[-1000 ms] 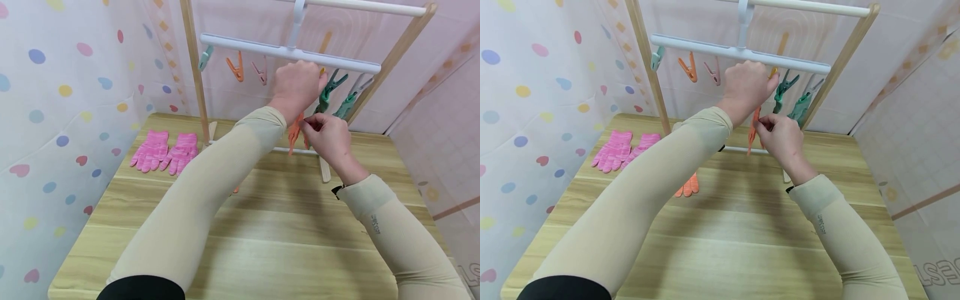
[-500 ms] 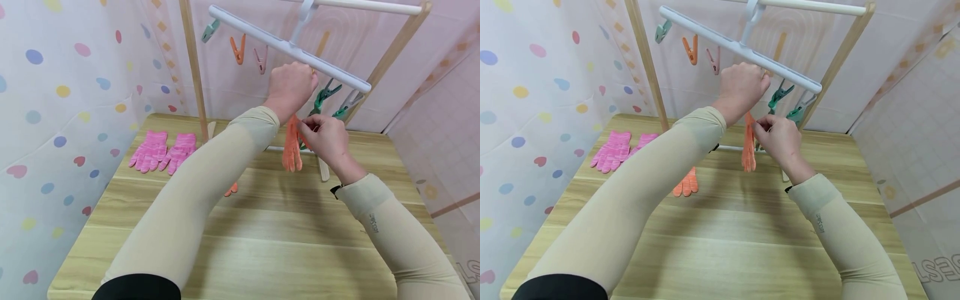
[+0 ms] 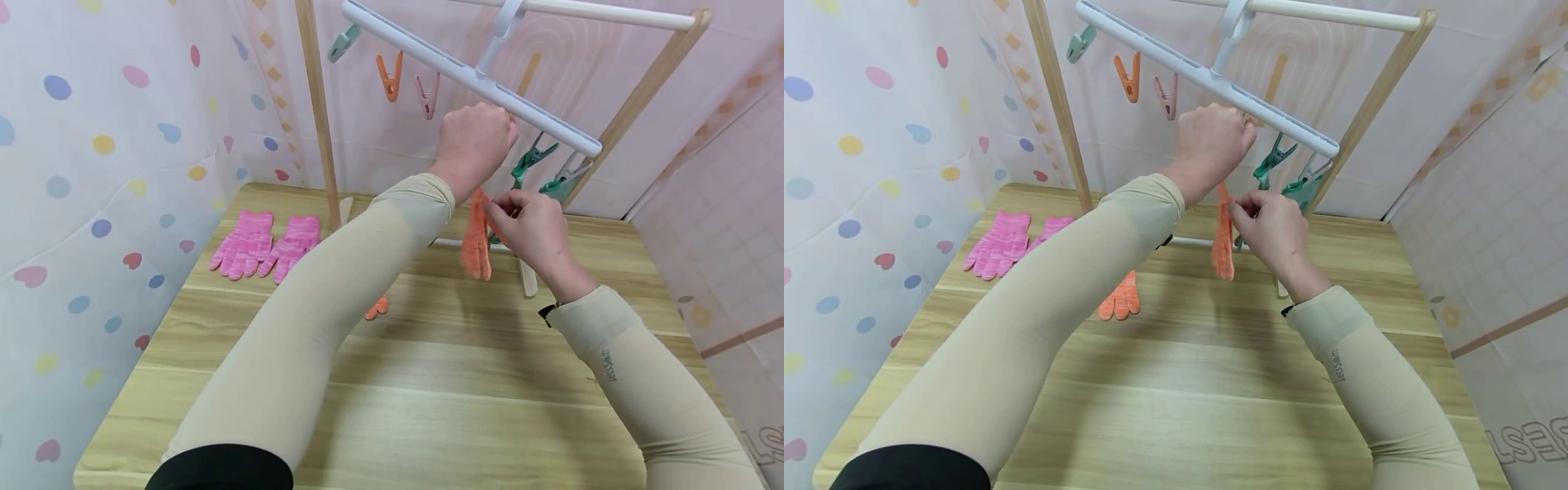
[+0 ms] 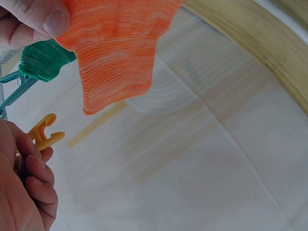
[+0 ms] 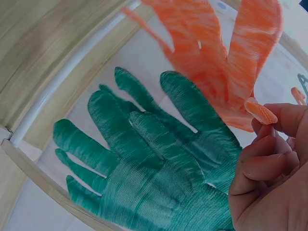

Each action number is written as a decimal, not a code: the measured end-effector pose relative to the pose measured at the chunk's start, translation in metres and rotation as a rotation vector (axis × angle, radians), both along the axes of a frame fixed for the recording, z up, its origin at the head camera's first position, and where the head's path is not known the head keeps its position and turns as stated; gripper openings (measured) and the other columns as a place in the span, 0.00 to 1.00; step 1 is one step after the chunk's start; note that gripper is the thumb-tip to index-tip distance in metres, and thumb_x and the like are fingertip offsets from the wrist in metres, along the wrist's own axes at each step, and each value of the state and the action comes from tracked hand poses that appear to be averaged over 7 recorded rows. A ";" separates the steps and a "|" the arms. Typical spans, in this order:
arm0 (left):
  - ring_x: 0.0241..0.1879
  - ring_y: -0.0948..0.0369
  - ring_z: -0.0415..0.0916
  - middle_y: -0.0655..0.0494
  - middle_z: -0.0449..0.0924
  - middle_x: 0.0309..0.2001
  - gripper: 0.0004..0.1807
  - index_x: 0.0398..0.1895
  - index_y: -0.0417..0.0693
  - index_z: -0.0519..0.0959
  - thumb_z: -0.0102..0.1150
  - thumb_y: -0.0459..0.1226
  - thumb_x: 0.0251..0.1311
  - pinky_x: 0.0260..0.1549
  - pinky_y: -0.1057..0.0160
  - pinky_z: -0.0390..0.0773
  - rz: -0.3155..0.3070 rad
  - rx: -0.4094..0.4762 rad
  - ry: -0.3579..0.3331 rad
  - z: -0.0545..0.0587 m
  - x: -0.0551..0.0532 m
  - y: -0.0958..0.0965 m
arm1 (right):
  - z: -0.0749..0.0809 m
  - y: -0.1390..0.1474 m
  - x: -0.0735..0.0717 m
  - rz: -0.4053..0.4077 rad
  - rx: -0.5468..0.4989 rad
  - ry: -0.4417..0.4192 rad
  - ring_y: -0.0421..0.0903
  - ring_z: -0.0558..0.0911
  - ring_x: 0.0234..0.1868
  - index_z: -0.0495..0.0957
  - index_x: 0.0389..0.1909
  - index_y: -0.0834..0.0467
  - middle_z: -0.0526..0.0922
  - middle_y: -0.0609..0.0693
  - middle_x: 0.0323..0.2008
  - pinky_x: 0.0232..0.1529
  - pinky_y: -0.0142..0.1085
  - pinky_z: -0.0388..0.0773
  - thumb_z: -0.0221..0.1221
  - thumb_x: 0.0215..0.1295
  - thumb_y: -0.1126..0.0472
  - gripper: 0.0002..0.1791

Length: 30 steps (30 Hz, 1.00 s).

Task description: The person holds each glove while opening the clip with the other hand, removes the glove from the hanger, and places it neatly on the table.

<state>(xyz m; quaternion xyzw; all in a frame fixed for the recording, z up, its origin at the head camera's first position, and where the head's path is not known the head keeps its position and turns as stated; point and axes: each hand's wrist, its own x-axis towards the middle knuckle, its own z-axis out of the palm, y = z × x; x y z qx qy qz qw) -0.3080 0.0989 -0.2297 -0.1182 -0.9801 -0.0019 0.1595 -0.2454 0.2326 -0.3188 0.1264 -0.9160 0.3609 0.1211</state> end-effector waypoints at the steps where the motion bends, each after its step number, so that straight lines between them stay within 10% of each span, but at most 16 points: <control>1: 0.21 0.64 0.63 0.63 0.63 0.22 0.27 0.22 0.57 0.68 0.37 0.51 0.85 0.19 0.67 0.60 0.000 -0.002 -0.002 0.000 0.000 0.000 | 0.000 0.001 0.000 0.000 -0.001 -0.011 0.40 0.79 0.23 0.92 0.35 0.54 0.90 0.52 0.27 0.27 0.35 0.73 0.62 0.75 0.51 0.15; 20: 0.19 0.63 0.61 0.63 0.59 0.20 0.28 0.24 0.59 0.67 0.43 0.63 0.80 0.18 0.66 0.56 0.011 0.047 -0.047 0.000 0.007 0.004 | -0.016 -0.007 0.002 0.039 -0.044 -0.112 0.42 0.82 0.27 0.92 0.40 0.55 0.91 0.52 0.29 0.32 0.35 0.77 0.62 0.75 0.51 0.14; 30: 0.23 0.63 0.67 0.62 0.64 0.23 0.27 0.23 0.57 0.69 0.42 0.58 0.82 0.21 0.67 0.62 -0.063 -0.006 -0.136 -0.005 0.031 -0.004 | -0.022 -0.005 0.006 0.062 -0.090 -0.111 0.42 0.79 0.25 0.91 0.39 0.57 0.89 0.53 0.27 0.29 0.33 0.76 0.63 0.76 0.51 0.14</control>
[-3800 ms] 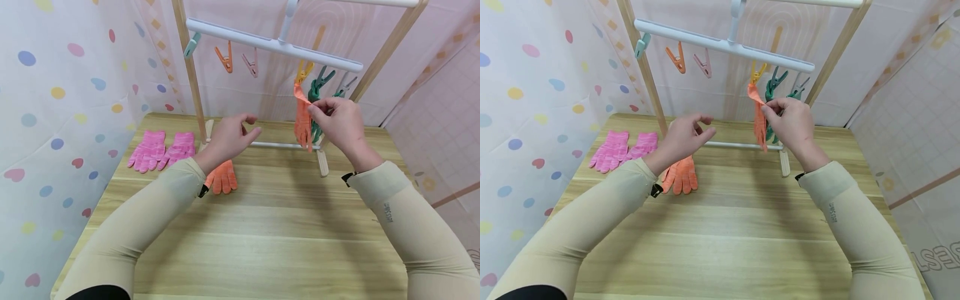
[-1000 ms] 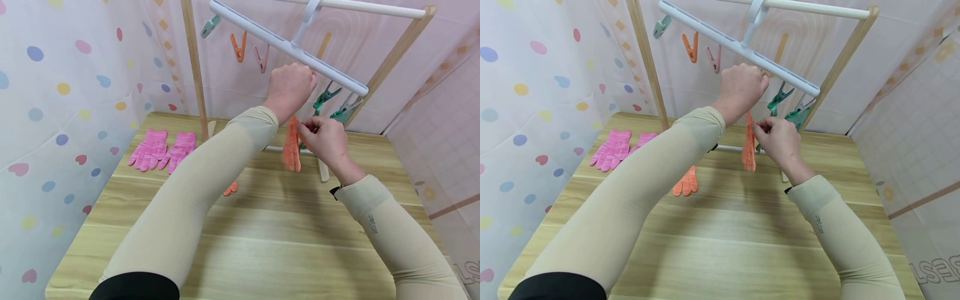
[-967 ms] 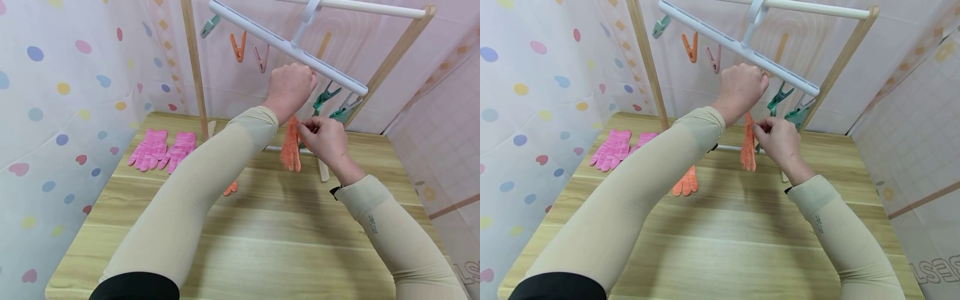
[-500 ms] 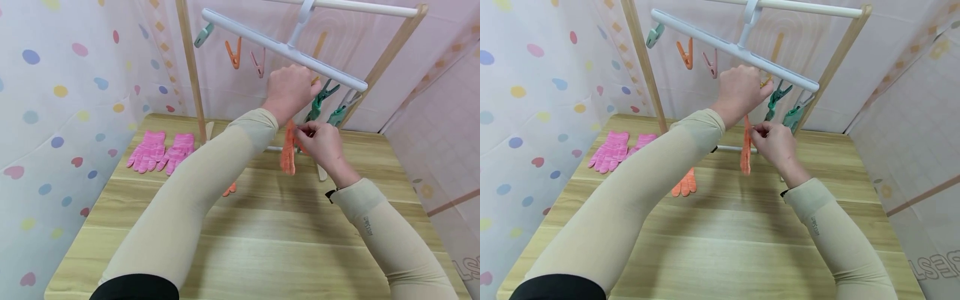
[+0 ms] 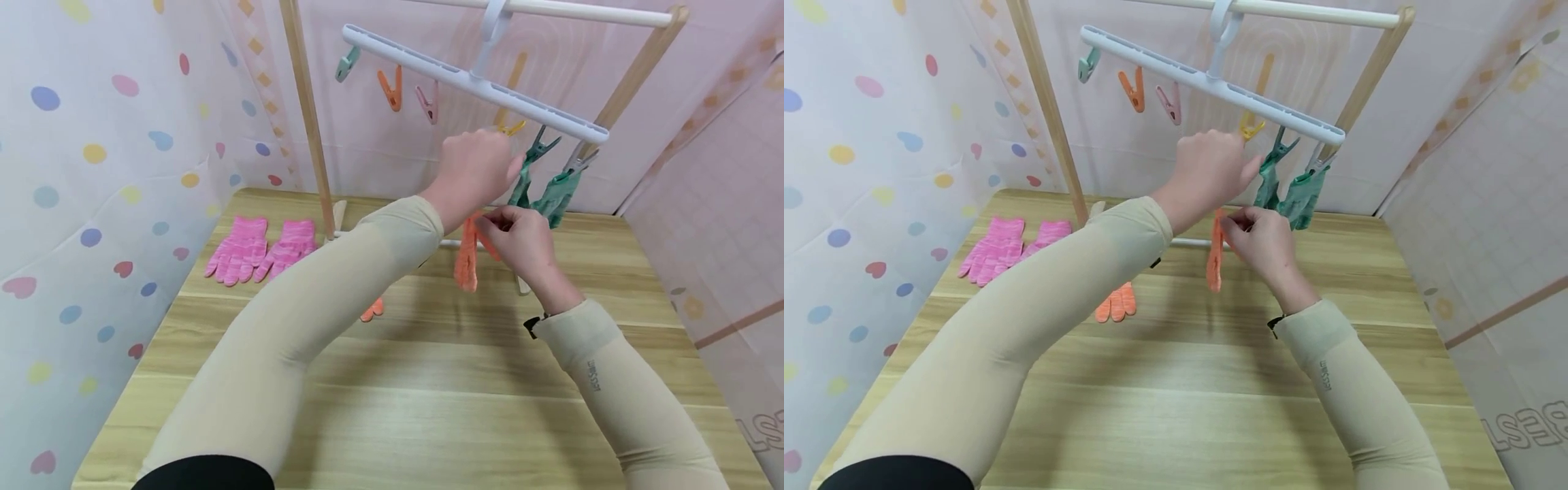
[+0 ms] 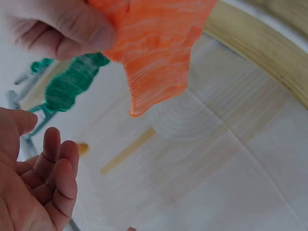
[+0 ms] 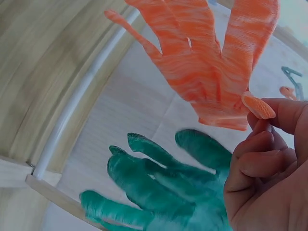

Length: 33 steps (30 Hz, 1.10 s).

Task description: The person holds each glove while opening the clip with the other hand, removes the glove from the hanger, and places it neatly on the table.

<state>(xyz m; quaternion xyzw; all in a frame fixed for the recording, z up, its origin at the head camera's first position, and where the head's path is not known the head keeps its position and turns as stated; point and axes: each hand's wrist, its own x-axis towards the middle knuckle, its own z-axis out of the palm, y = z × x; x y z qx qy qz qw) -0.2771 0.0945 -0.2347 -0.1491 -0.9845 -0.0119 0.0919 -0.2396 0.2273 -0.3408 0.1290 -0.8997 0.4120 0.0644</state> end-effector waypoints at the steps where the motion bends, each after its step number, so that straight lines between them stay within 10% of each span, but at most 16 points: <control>1: 0.24 0.63 0.68 0.62 0.64 0.23 0.28 0.23 0.57 0.69 0.43 0.59 0.82 0.21 0.66 0.63 0.002 0.005 -0.015 -0.001 0.004 -0.004 | -0.001 0.000 0.000 -0.001 -0.014 0.006 0.41 0.79 0.25 0.91 0.38 0.57 0.88 0.53 0.27 0.29 0.33 0.75 0.64 0.75 0.52 0.14; 8: 0.33 0.60 0.84 0.58 0.89 0.36 0.27 0.40 0.54 0.88 0.50 0.63 0.78 0.26 0.63 0.75 0.086 0.244 -0.137 -0.025 0.029 -0.054 | -0.006 0.012 0.007 -0.009 -0.084 -0.085 0.39 0.79 0.27 0.91 0.40 0.57 0.88 0.49 0.31 0.29 0.30 0.77 0.66 0.75 0.48 0.16; 12: 0.39 0.60 0.89 0.55 0.92 0.49 0.27 0.59 0.54 0.88 0.58 0.62 0.74 0.32 0.63 0.84 0.164 0.678 -0.312 -0.048 0.047 -0.095 | -0.005 0.025 0.015 -0.015 -0.113 -0.169 0.40 0.80 0.29 0.91 0.42 0.58 0.88 0.47 0.32 0.30 0.31 0.79 0.67 0.74 0.45 0.18; 17: 0.25 0.56 0.84 0.46 0.89 0.38 0.28 0.59 0.50 0.87 0.62 0.60 0.72 0.27 0.61 0.86 0.247 1.105 -0.436 -0.080 0.074 -0.139 | -0.003 0.039 0.023 -0.021 -0.096 -0.230 0.41 0.81 0.31 0.91 0.44 0.56 0.90 0.45 0.34 0.30 0.33 0.80 0.66 0.74 0.42 0.21; 24: 0.23 0.62 0.79 0.54 0.82 0.35 0.27 0.65 0.48 0.83 0.61 0.57 0.75 0.25 0.66 0.82 0.331 1.281 -0.432 -0.111 0.112 -0.172 | -0.011 0.050 0.036 -0.021 -0.090 -0.247 0.40 0.79 0.31 0.91 0.45 0.55 0.89 0.39 0.33 0.28 0.34 0.77 0.66 0.75 0.42 0.20; 33: 0.20 0.66 0.80 0.60 0.82 0.32 0.27 0.67 0.44 0.80 0.62 0.52 0.76 0.21 0.69 0.80 0.410 1.447 -0.377 -0.130 0.136 -0.181 | -0.013 0.046 0.041 0.001 -0.166 -0.264 0.38 0.72 0.25 0.90 0.47 0.58 0.86 0.32 0.29 0.23 0.35 0.68 0.67 0.74 0.43 0.21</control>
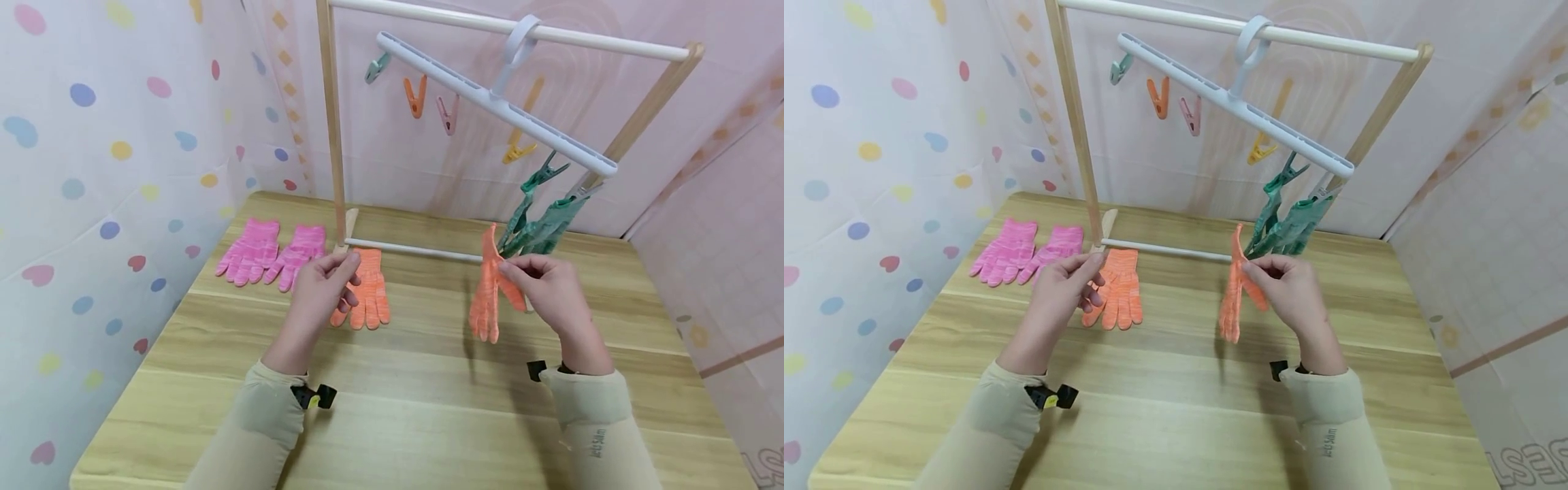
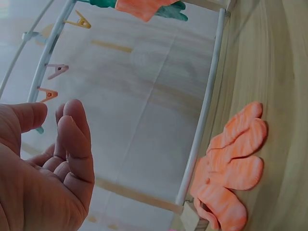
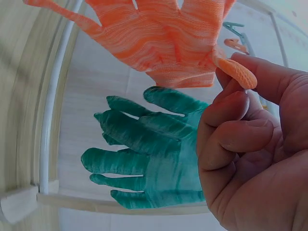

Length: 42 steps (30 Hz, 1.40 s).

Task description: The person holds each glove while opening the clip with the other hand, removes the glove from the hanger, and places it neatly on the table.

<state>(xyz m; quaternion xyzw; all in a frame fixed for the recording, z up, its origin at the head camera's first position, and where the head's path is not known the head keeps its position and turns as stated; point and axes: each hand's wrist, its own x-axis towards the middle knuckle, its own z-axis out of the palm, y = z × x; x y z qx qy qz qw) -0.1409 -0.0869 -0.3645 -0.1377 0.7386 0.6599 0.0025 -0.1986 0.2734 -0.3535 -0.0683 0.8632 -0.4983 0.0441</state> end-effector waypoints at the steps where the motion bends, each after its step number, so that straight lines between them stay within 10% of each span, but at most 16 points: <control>1: 0.20 0.66 0.80 0.60 0.82 0.33 0.27 0.67 0.44 0.80 0.62 0.53 0.76 0.20 0.69 0.80 0.008 0.010 0.003 -0.001 0.002 0.000 | 0.000 -0.001 0.000 -0.004 -0.017 -0.008 0.38 0.73 0.25 0.90 0.47 0.58 0.87 0.31 0.30 0.23 0.35 0.69 0.68 0.73 0.43 0.21; 17: 0.21 0.67 0.79 0.61 0.81 0.34 0.28 0.68 0.44 0.79 0.59 0.54 0.77 0.20 0.70 0.79 0.033 0.047 0.002 -0.016 0.011 -0.004 | -0.002 -0.029 -0.004 0.036 -0.181 0.010 0.38 0.83 0.34 0.89 0.50 0.64 0.87 0.37 0.33 0.35 0.31 0.82 0.67 0.75 0.52 0.18; 42: 0.20 0.66 0.80 0.60 0.82 0.32 0.29 0.70 0.40 0.77 0.60 0.51 0.78 0.21 0.69 0.81 0.006 0.050 -0.066 -0.028 0.010 0.007 | -0.022 -0.058 -0.029 0.126 -0.141 -0.097 0.46 0.82 0.40 0.91 0.48 0.53 0.91 0.49 0.43 0.38 0.36 0.80 0.68 0.73 0.45 0.16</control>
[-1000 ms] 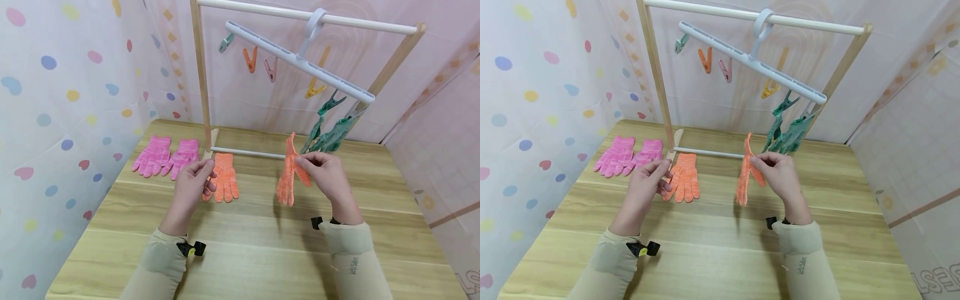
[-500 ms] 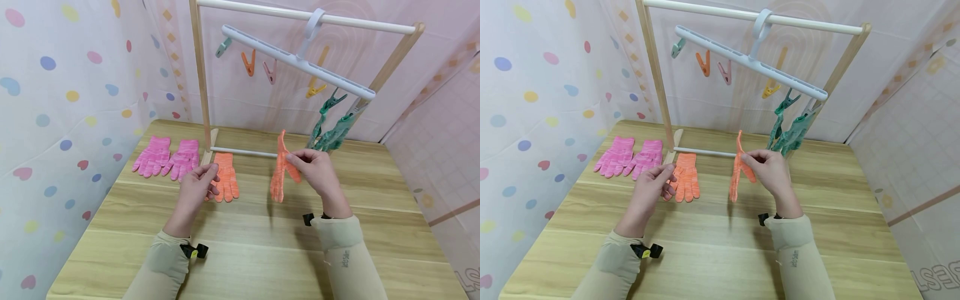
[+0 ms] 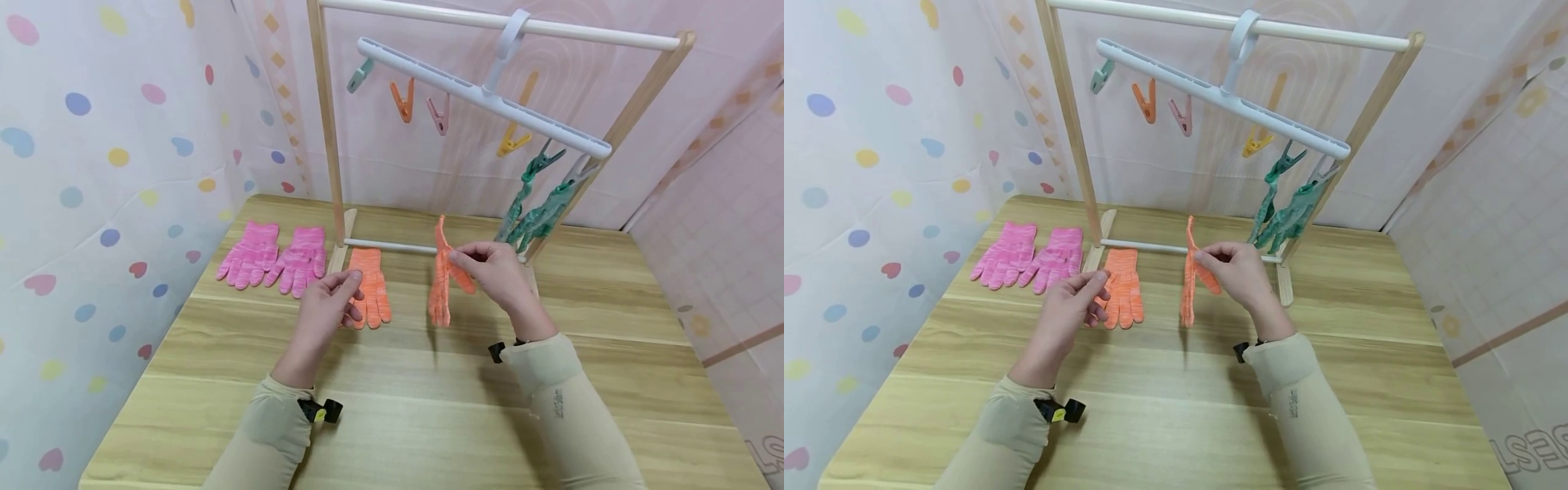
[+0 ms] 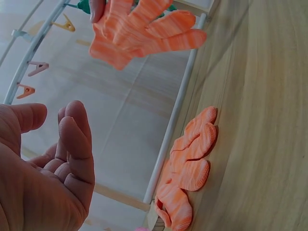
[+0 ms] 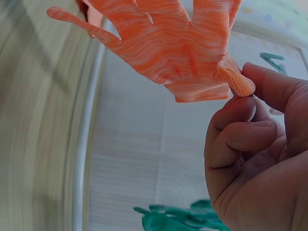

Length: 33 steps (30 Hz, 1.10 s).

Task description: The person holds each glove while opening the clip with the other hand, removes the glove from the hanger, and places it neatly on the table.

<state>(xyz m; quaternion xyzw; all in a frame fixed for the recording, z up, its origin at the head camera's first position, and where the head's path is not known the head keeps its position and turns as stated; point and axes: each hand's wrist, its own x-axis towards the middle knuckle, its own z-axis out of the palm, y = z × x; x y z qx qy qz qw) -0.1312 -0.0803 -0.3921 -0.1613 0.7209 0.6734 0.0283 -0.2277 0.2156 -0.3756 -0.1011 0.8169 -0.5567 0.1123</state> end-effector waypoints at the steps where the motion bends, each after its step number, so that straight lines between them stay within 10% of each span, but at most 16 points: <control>1: 0.20 0.66 0.80 0.60 0.82 0.32 0.29 0.70 0.39 0.77 0.60 0.50 0.78 0.21 0.69 0.81 0.000 0.000 0.002 0.000 0.000 0.000 | -0.001 -0.001 -0.001 0.005 -0.001 -0.001 0.46 0.83 0.40 0.91 0.48 0.53 0.91 0.50 0.43 0.38 0.36 0.80 0.68 0.73 0.46 0.16; 33: 0.18 0.66 0.79 0.60 0.81 0.30 0.25 0.64 0.37 0.79 0.60 0.49 0.78 0.19 0.70 0.78 -0.016 0.036 0.002 -0.006 0.002 0.006 | -0.016 -0.001 -0.004 0.071 0.085 0.002 0.48 0.82 0.39 0.91 0.48 0.54 0.91 0.53 0.43 0.39 0.39 0.78 0.66 0.76 0.48 0.15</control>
